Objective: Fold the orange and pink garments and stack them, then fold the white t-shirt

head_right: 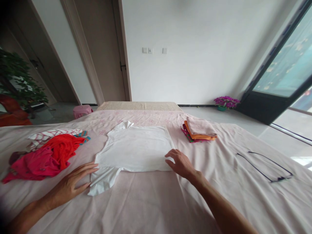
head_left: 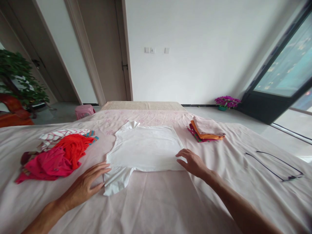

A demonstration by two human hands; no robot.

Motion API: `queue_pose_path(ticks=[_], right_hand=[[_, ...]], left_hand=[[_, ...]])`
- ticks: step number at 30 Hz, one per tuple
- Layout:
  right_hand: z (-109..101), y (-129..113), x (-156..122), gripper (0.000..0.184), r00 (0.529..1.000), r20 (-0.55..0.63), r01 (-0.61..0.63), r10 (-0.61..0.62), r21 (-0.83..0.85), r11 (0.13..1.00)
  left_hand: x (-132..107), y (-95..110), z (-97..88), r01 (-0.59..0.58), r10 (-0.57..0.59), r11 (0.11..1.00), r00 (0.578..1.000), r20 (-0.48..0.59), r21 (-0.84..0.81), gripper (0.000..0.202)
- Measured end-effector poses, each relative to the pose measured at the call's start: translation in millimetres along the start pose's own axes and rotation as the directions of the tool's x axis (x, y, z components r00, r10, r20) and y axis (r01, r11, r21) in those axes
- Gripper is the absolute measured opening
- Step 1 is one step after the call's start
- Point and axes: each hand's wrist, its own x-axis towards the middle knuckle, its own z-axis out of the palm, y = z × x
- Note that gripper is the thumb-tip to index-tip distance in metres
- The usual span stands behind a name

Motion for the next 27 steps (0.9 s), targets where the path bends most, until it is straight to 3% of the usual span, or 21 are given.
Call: queue_pose_path(ticks=[2,4,6,11,13,15,18,20,21,23,25,27], right_hand=[[-7.3,-10.8,-10.4,0.024,0.993,0.077,0.09,-0.094,0.055,0.994],[-10.9,-16.9,-18.3,0.034,0.983,0.116,0.14,-0.144,0.045,0.989],[-11.0,-19.0,-22.6,0.04,0.984,0.118,0.136,-0.134,-0.01,0.991],[-7.2,-19.0,-19.0,0.029,0.995,0.097,0.052,-0.04,-0.121,0.991],[-8.9,-17.8,-12.8,0.027,0.996,0.092,0.003,0.008,-0.113,0.994],[-12.6,-13.5,-2.2,0.027,0.995,0.087,-0.048,0.055,-0.074,0.996],[-18.0,0.2,24.2,0.025,0.993,0.065,-0.1,0.098,0.026,0.995],[-17.6,12.4,45.9,0.026,0.989,0.046,-0.143,0.14,0.064,0.988],[-15.7,18.5,56.2,0.026,0.983,0.04,-0.183,0.18,0.057,0.982],[-8.9,29.5,72.2,0.026,0.963,0.05,-0.264,0.263,0.011,0.964],[-0.8,37.5,79.0,0.028,0.943,0.028,-0.33,0.332,-0.054,0.942],[5.6,41.5,76.1,0.031,0.934,-0.052,-0.357,0.353,-0.12,0.926]], left_hand=[[-2.9,8.6,-3.8,-0.072,0.072,0.997,0.997,-0.001,0.003,0.05],[-0.3,15.6,-3.8,-0.123,0.123,0.992,0.992,0.002,0.014,0.051],[5.6,19.0,-0.2,-0.144,0.144,0.989,0.989,-0.02,0.03,0.049],[18.9,15.7,14.3,-0.126,0.126,0.992,0.978,-0.164,0.01,0.031],[25.0,14.0,15.4,-0.03,0.017,0.998,0.979,-0.205,-0.061,0.025],[36.8,12.0,12.0,0.146,-0.181,0.972,0.964,-0.193,-0.183,0.022],[71.1,4.2,2.8,0.39,-0.45,0.863,0.883,-0.137,-0.321,0.028],[101.4,-5.6,-0.4,0.456,-0.525,0.825,0.837,-0.154,-0.334,0.031],[116.2,-11.3,-0.3,0.495,-0.554,0.808,0.823,-0.127,-0.32,0.031],[139.7,-22.7,3.2,0.626,-0.654,0.74,0.756,-0.042,-0.246,0.032],[151.1,-31.9,8.3,0.706,-0.719,0.683,0.695,-0.006,-0.189,0.036],[149.1,-37.8,12.0,0.726,-0.738,0.666,0.675,-0.009,-0.17,0.045]])
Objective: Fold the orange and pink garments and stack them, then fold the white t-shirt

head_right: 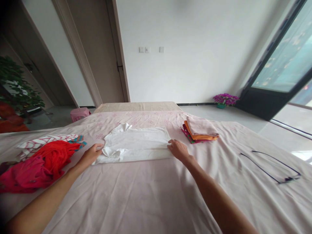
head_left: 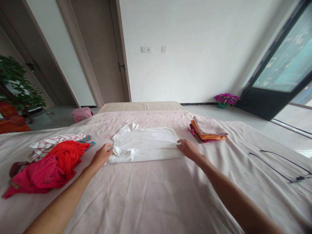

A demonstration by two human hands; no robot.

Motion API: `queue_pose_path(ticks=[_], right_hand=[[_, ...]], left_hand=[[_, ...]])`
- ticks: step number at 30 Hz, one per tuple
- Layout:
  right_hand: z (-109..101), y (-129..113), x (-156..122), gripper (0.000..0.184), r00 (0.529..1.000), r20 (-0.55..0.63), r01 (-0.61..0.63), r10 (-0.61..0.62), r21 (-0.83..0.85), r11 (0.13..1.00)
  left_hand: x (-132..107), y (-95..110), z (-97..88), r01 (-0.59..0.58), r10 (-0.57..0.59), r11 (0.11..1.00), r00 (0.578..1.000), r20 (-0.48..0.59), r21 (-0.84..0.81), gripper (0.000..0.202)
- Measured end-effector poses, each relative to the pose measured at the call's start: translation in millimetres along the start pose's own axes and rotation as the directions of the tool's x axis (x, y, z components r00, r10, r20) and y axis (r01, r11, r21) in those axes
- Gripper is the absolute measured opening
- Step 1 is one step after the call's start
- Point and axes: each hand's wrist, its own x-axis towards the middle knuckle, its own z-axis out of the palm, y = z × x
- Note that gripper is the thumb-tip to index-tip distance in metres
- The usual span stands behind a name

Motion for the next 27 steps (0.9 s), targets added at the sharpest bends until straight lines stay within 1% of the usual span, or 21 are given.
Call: queue_pose_path(ticks=[1,3,5,6,8,10,11,14,16,17,19,20,22,23,24,25,26,27], right_hand=[[1.9,1.7,-4.2,0.032,0.998,-0.054,0.009,-0.01,-0.03,1.0],[2.5,3.6,-17.3,0.033,0.986,-0.143,0.074,-0.085,-0.076,0.994],[0.7,3.1,-33.2,0.031,0.963,-0.163,0.202,-0.213,-0.082,0.976],[-0.4,2.0,-40.8,0.029,0.948,-0.143,0.277,-0.284,-0.067,0.959],[-1.7,-1.1,-52.5,0.026,0.908,-0.069,0.413,-0.414,-0.029,0.91],[-1.0,-4.9,-56.6,0.027,0.872,-0.005,0.49,-0.49,-0.032,0.871],[-0.2,-6.9,-55.5,0.028,0.864,0.016,0.503,-0.503,-0.056,0.862],[1.3,-12.6,-44.5,0.032,0.876,0.037,0.482,-0.481,-0.141,0.865],[-0.9,-15.5,-38.5,0.035,0.887,0.02,0.458,-0.461,-0.153,0.876],[-3.3,-16.3,-38.1,0.035,0.889,0.002,0.453,-0.458,-0.143,0.88],[-10.0,-16.6,-44.1,0.036,0.885,-0.029,0.459,-0.464,-0.11,0.882],[-13.9,-16.0,-49.9,0.037,0.881,-0.029,0.468,-0.472,-0.086,0.88],[-21.3,-13.7,-63.6,0.037,0.875,0.018,0.484,-0.483,-0.022,0.875],[-24.5,-12.3,-69.6,0.038,0.877,0.054,0.477,-0.478,0.018,0.878],[-27.3,-10.9,-74.1,0.038,0.883,0.086,0.457,-0.461,0.058,0.888],[-29.7,-9.8,-76.4,0.037,0.895,0.109,0.423,-0.432,0.095,0.901],[-31.5,-9.1,-76.5,0.035,0.911,0.12,0.379,-0.394,0.129,0.916],[-32.7,-8.9,-74.5,0.032,0.929,0.116,0.331,-0.35,0.158,0.93]], left_hand=[[-2.0,-5.1,0.1,-0.005,0.005,1.0,1.0,-0.001,-0.005,0.052],[-10.2,-17.6,-1.5,-0.032,0.033,0.998,0.999,0.011,-0.052,0.067],[-20.5,-30.0,-3.5,-0.07,0.077,0.986,0.996,0.037,-0.152,0.076],[-25.3,-34.9,-3.9,-0.089,0.101,0.973,0.994,0.045,-0.213,0.077],[-32.9,-40.2,-3.3,-0.129,0.147,0.942,0.988,0.036,-0.311,0.073],[-37.1,-38.0,-1.4,-0.18,0.189,0.915,0.982,-0.011,-0.36,0.065],[-38.0,-34.3,-0.6,-0.209,0.207,0.906,0.977,-0.045,-0.368,0.062],[-38.1,-19.4,-0.4,-0.273,0.238,0.886,0.962,-0.136,-0.376,0.057],[-38.8,-13.6,-2.8,-0.288,0.248,0.881,0.957,-0.151,-0.375,0.054],[-40.1,-13.9,-4.6,-0.29,0.255,0.883,0.957,-0.141,-0.37,0.053],[-45.5,-21.7,-8.5,-0.282,0.265,0.897,0.96,-0.096,-0.341,0.051],[-49.5,-28.5,-10.5,-0.267,0.265,0.911,0.963,-0.051,-0.315,0.05],[-59.0,-43.7,-14.7,-0.221,0.25,0.945,0.964,0.096,-0.242,0.049],[-63.7,-49.9,-16.9,-0.194,0.229,0.961,0.958,0.175,-0.195,0.049],[-67.9,-54.1,-19.3,-0.173,0.203,0.975,0.952,0.23,-0.142,0.049],[-71.3,-55.7,-21.7,-0.166,0.182,0.982,0.951,0.249,-0.086,0.05],[-73.7,-54.4,-23.9,-0.174,0.176,0.984,0.956,0.236,-0.033,0.052],[-74.8,-50.5,-25.8,-0.196,0.19,0.98,0.961,0.199,0.012,0.054]])
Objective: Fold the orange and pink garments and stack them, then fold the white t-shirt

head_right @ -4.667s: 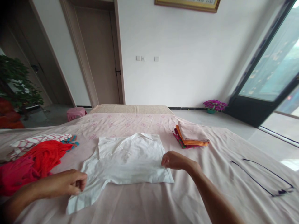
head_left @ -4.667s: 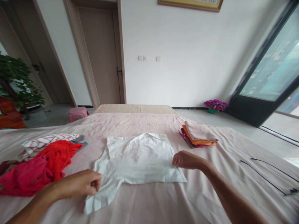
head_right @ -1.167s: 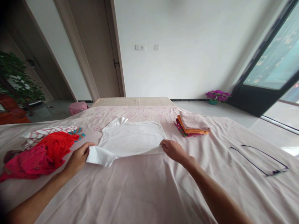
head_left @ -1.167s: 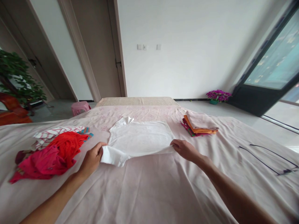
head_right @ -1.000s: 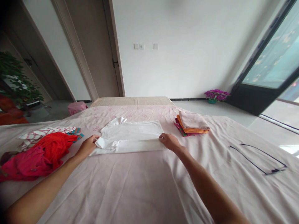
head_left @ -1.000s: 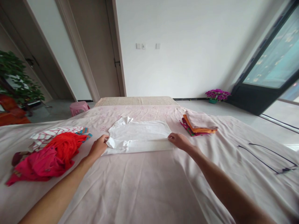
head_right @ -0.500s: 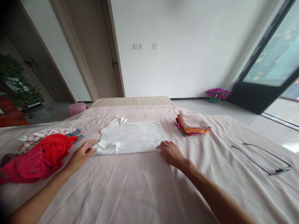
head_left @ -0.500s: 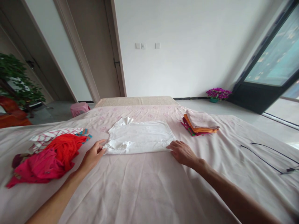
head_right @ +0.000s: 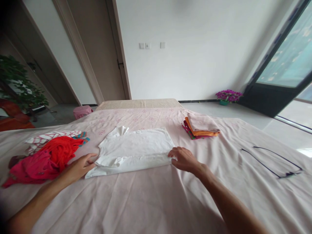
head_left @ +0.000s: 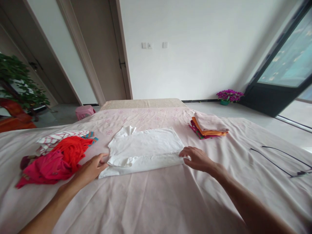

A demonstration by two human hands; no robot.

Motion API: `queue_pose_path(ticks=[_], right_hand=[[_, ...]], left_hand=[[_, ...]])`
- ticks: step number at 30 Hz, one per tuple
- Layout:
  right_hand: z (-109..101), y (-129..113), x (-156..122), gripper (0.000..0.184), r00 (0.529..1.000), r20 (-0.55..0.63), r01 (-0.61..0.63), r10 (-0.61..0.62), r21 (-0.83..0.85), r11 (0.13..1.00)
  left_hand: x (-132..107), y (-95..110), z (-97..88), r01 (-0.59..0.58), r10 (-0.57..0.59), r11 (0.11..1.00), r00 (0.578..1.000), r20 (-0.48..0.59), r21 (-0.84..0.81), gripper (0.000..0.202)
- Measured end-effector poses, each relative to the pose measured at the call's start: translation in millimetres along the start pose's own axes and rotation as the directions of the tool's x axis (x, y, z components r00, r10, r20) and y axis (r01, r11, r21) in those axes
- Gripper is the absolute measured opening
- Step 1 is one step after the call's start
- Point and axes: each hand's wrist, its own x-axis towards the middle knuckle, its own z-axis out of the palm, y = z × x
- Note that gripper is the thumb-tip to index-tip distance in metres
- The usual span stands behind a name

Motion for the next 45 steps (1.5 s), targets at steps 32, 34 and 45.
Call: queue_pose_path(ticks=[32,34,45], right_hand=[[51.3,-27.9,40.4,0.028,0.984,-0.167,0.061,-0.065,-0.031,0.998],[54.1,-27.3,37.8,0.028,0.979,-0.19,0.067,-0.073,-0.04,0.997],[55.8,-25.2,36.8,0.024,0.979,-0.205,-0.026,-0.003,-0.14,0.99]], left_hand=[[32.9,81.1,41.8,-0.337,0.329,0.938,0.938,-0.105,-0.074,0.051],[34.1,85.7,49.3,-0.384,0.364,0.912,0.92,-0.146,-0.146,0.063],[28.8,80.9,88.1,-0.435,0.535,0.803,0.827,-0.173,0.408,0.055]])
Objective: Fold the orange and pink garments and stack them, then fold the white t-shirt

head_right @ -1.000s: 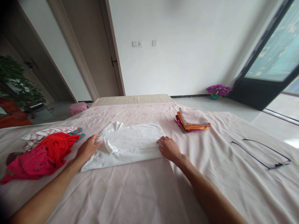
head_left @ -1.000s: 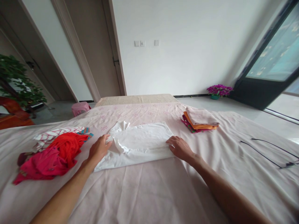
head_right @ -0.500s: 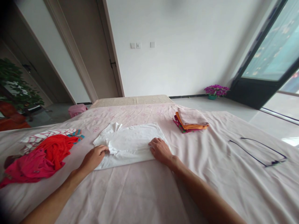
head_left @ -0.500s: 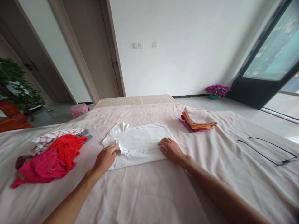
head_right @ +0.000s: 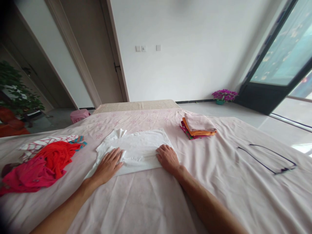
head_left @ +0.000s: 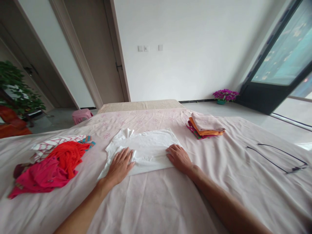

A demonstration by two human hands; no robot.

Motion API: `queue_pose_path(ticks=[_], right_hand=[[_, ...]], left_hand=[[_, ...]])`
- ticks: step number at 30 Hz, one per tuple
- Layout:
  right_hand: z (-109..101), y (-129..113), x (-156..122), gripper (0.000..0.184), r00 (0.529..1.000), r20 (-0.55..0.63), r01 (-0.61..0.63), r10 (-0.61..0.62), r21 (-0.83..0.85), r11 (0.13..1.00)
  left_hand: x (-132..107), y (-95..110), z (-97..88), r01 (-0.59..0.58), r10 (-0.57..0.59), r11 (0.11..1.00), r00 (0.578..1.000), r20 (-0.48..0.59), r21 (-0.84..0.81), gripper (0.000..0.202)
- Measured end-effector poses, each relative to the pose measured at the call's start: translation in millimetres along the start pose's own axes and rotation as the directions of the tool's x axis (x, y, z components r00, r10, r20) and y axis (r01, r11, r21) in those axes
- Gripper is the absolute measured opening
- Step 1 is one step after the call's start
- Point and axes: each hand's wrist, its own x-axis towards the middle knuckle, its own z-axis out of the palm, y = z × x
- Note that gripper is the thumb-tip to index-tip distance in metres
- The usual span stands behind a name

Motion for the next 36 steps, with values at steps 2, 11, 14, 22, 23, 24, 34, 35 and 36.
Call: queue_pose_path(ticks=[2,11,14,22,23,24,34,35,36], right_hand=[[-1.3,2.9,0.7,0.021,0.999,-0.01,-0.045,0.045,-0.047,0.998],[-1.8,19.7,0.6,0.024,0.994,-0.016,-0.109,0.108,-0.141,0.984],[-2.8,22.7,-1.1,0.023,0.989,-0.03,-0.15,0.147,-0.161,0.975],[-4.3,21.3,-3.4,0.023,0.976,-0.049,-0.216,0.211,-0.184,0.959],[-3.6,21.5,-3.7,0.023,0.976,-0.055,-0.218,0.211,-0.182,0.959],[-2.8,21.9,-4.0,0.023,0.975,-0.063,-0.221,0.212,-0.18,0.959],[1.5,25.0,-5.1,0.023,0.976,-0.089,-0.213,0.2,-0.184,0.959],[1.8,25.1,-5.2,0.023,0.976,-0.09,-0.211,0.197,-0.183,0.96],[2.2,25.2,-5.2,0.023,0.977,-0.091,-0.209,0.195,-0.183,0.961]], left_hand=[[1.6,-2.5,2.0,0.031,-0.031,0.998,1.0,0.003,0.049,0.057],[-10.7,-12.4,-4.4,0.067,-0.072,0.995,0.995,0.062,0.075,0.061],[-21.2,-24.5,-10.0,0.111,-0.12,0.989,0.989,0.087,0.097,0.062],[-46.0,-26.2,-24.2,0.271,-0.281,0.935,0.96,0.011,0.227,0.059],[-46.4,-23.4,-25.8,0.282,-0.287,0.926,0.958,-0.019,0.25,0.057],[-45.6,-20.4,-27.4,0.281,-0.279,0.922,0.959,-0.049,0.267,0.054],[-11.9,21.8,-11.0,-0.111,0.111,0.992,0.994,0.001,-0.056,0.051],[-10.9,25.3,-7.6,-0.124,0.125,0.991,0.992,0.014,-0.047,0.053],[-10.5,27.7,-4.9,-0.13,0.13,0.991,0.991,0.026,-0.032,0.054]])
